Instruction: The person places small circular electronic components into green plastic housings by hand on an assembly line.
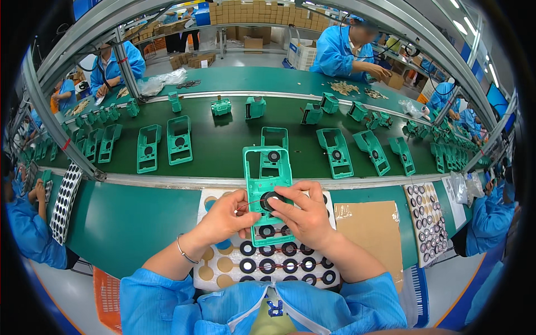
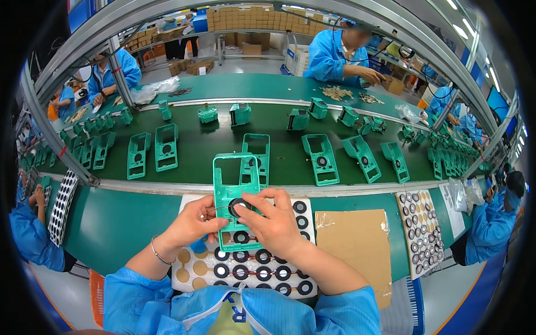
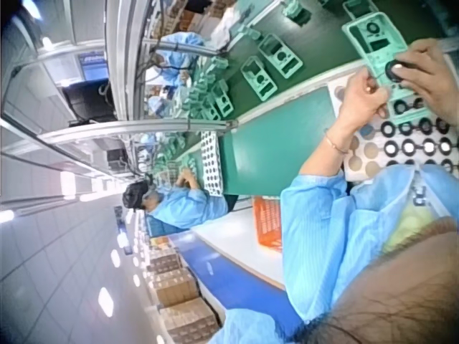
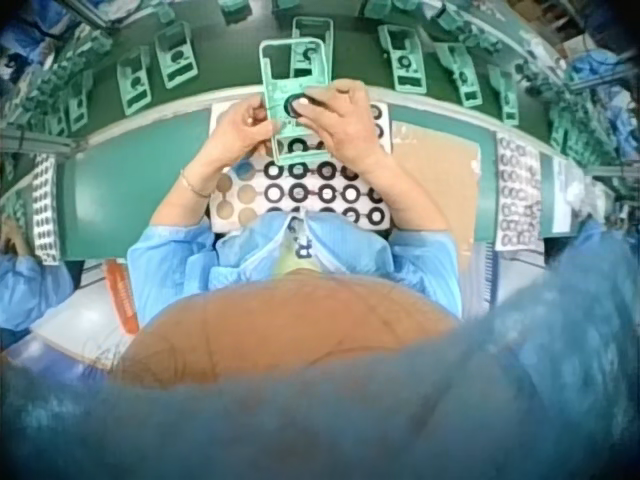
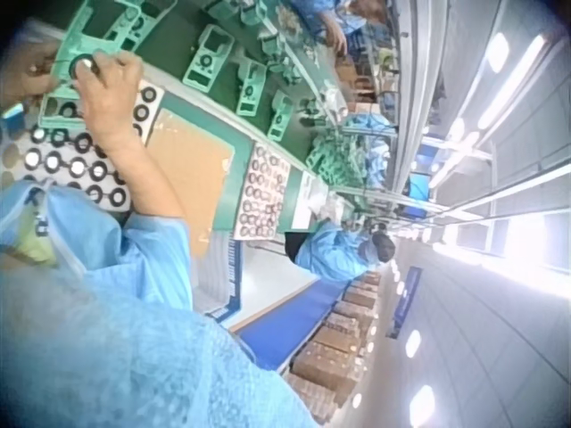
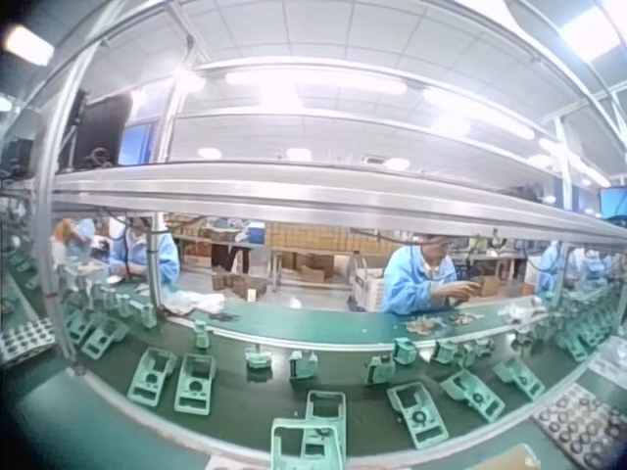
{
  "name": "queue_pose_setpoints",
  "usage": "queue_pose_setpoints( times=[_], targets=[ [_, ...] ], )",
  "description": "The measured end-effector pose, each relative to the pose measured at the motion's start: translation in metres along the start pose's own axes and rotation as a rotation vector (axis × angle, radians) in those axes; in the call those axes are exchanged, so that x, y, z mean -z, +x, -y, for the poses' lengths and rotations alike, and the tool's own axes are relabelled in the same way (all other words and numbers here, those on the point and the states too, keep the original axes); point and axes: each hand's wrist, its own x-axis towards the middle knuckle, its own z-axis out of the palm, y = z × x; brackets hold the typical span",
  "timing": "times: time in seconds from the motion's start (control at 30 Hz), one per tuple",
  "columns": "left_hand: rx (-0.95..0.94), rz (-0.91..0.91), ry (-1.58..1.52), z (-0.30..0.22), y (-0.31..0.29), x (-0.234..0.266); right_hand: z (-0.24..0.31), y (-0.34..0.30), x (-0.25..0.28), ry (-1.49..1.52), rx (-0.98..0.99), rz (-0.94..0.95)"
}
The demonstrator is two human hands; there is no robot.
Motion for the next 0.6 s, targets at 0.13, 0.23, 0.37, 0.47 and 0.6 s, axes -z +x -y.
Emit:
queue_pose_setpoints(
  times=[0.13,0.23,0.37,0.47,0.6],
  targets=[
    [-0.01,-0.006,-0.014,-0.0005,-0.0054,0.0004,0.0051,0.0002,-0.0024,-0.052,0.018,0.009],
    [-0.009,-0.01,-0.005,0.0016,-0.0063,0.0013,0.0065,0.0004,-0.0037,-0.055,0.019,0.021],
    [0.005,0.003,-0.034,0.0032,-0.0069,0.0032,0.0074,0.0015,-0.0064,-0.054,0.034,0.042],
    [0.012,0.017,-0.039,0.0033,-0.0073,0.0057,0.0079,0.0023,-0.0076,-0.063,0.04,0.051],
    [0.011,0.03,-0.021,0.0021,-0.0091,0.0083,0.0091,0.0035,-0.0085,-0.074,0.045,0.069]
  ],
)
